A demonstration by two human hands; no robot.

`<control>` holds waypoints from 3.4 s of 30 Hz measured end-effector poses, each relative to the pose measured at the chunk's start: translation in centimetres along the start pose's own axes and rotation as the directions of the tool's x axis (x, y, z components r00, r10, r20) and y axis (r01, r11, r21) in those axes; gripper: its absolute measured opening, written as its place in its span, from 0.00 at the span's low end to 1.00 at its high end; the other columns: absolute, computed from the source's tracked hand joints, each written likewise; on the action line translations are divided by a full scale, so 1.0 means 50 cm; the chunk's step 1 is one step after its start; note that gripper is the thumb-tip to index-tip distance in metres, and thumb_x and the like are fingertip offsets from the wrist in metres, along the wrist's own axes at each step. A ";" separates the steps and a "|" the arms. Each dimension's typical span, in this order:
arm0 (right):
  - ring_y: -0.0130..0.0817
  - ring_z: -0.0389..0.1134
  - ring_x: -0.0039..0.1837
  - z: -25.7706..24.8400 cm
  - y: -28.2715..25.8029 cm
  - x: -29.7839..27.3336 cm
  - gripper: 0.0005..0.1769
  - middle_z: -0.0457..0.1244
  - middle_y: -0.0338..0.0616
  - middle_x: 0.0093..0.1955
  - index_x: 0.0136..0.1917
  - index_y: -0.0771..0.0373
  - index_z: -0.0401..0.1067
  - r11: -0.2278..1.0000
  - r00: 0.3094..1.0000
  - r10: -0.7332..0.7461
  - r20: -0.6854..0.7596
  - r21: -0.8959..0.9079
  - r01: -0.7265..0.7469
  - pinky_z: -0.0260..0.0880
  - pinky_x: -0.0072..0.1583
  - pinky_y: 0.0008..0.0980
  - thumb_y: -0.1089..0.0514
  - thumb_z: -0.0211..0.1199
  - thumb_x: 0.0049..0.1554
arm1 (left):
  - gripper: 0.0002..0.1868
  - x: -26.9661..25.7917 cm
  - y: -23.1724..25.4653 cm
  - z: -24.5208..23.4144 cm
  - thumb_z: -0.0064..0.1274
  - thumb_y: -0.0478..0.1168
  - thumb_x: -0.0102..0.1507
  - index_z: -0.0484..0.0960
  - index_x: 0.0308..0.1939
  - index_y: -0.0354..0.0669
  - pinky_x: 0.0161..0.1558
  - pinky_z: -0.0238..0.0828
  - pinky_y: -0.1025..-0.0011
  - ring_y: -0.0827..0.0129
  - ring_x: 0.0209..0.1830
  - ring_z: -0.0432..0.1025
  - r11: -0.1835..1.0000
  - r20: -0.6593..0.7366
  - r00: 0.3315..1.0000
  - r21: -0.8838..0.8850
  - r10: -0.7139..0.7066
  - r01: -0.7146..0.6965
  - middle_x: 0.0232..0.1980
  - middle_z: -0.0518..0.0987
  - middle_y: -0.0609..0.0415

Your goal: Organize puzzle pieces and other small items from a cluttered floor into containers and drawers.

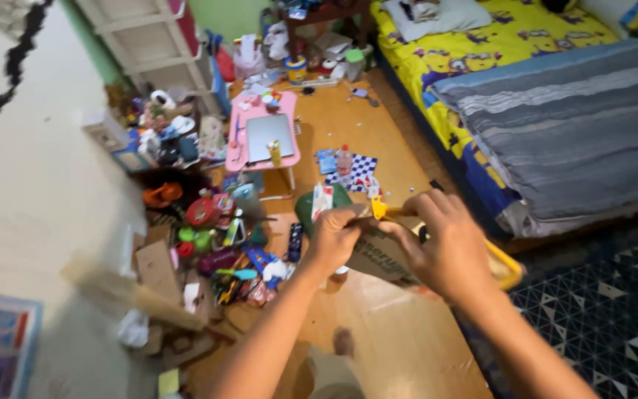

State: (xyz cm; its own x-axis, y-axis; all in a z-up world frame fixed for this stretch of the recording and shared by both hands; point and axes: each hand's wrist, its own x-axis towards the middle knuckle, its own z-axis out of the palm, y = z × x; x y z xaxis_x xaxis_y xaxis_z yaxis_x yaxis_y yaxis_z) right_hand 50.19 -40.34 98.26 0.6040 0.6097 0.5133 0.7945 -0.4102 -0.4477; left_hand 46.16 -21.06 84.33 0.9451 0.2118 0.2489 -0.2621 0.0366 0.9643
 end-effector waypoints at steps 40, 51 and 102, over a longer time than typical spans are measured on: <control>0.58 0.65 0.59 -0.024 1.506 0.820 0.09 0.64 0.57 0.55 0.51 0.69 0.72 0.957 0.955 0.221 -0.197 -0.145 -0.251 0.64 0.61 0.51 0.60 0.66 0.61 | 0.10 1.320 -0.365 0.272 0.54 0.37 0.70 0.84 0.45 0.31 0.39 0.68 0.79 0.82 0.37 0.69 0.963 -0.615 0.742 0.203 0.268 -0.179 0.35 0.78 0.63; 0.54 0.63 0.61 0.164 1.603 1.128 0.26 0.64 0.52 0.63 0.52 0.65 0.75 0.950 0.904 -0.312 0.292 0.069 0.305 0.63 0.61 0.47 0.46 0.73 0.46 | 0.04 1.641 -0.419 0.127 0.56 0.34 0.68 0.83 0.42 0.35 0.45 0.72 0.74 0.70 0.42 0.75 0.830 -0.294 0.836 0.473 0.464 -0.295 0.40 0.81 0.54; 0.50 0.73 0.50 1.576 1.345 2.694 0.18 0.69 0.49 0.52 0.60 0.65 0.69 -0.033 0.285 -0.337 0.897 0.292 -0.956 0.76 0.45 0.53 0.62 0.52 0.58 | 0.39 2.379 -0.585 -1.141 0.45 0.60 0.63 0.61 0.72 0.41 0.62 0.70 0.43 0.48 0.64 0.72 0.939 -0.891 0.452 -0.195 -0.048 -0.284 0.67 0.73 0.40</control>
State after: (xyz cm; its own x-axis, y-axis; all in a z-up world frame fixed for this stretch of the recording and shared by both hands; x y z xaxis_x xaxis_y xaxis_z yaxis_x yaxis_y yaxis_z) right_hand 180.05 67.66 79.61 -0.1514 0.9207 -0.3597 -0.6215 -0.3716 -0.6896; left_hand 155.12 58.77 80.57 0.2660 0.9639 -0.0144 -0.5529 0.1649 0.8168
